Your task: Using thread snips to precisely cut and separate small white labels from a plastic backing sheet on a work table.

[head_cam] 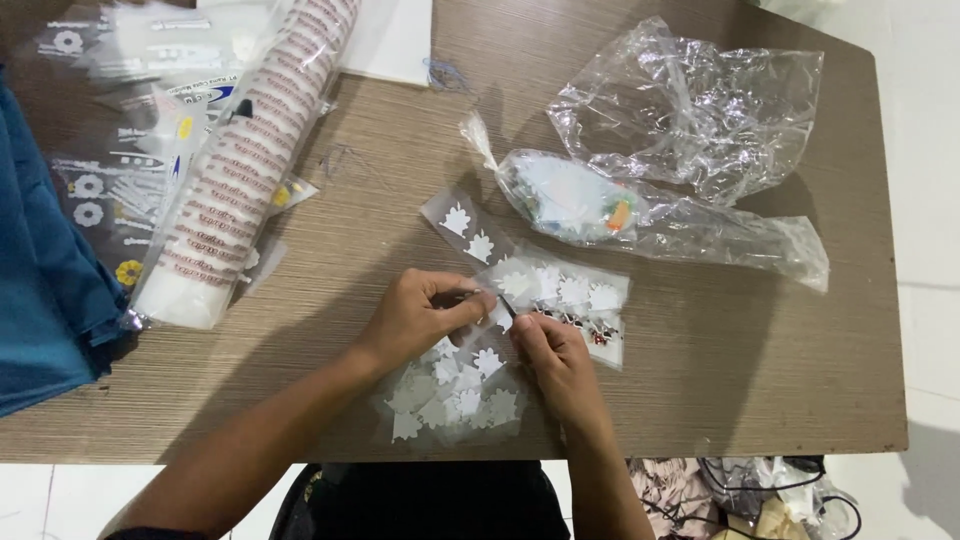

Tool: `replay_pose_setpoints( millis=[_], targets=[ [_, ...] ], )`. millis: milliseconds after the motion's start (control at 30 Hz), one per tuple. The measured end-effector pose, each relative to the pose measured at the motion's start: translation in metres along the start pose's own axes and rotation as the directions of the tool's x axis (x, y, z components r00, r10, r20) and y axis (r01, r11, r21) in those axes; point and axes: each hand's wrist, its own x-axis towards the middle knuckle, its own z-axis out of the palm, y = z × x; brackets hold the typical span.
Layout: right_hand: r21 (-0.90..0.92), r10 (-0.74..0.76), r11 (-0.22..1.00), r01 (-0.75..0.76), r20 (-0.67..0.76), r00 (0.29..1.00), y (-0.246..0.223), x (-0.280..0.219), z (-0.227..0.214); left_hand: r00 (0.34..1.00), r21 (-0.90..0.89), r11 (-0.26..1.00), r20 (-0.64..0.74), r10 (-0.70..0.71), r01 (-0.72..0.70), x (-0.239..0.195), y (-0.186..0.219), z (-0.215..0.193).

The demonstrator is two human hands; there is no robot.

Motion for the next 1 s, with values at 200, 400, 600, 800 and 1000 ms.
replay_pose_setpoints(
  millis=[200,400,600,800,1000],
  targets=[
    [0.008,-0.003,1.000,0.003,-0.002,1.000,0.004,0.004,0.002,0.999,0.023,0.999,0.045,0.028,-0.029,0.002,-0.003,-0.002],
    [0.016,0.007,1.000,-0.006,-0.011,1.000,0.011,0.007,0.003,0.996,0.033,0.999,0.083,0.032,-0.035,0.001,-0.007,-0.005],
    [0.022,0.019,1.000,-0.020,0.015,1.000,0.003,0.009,0.007,0.981,0.093,0.996,0.193,-0.015,-0.003,-0.004,-0.001,0.001],
    [-0.010,0.008,1.000,-0.008,0.035,0.999,0.010,0.014,0.011,0.948,-0.047,0.970,0.227,-0.222,0.238,0.001,-0.017,-0.001],
    [-0.001,0.085,0.996,-0.085,0.101,0.991,0.008,0.017,0.008,0.909,-0.073,0.931,0.256,-0.329,0.358,0.005,-0.031,-0.005]
  ],
)
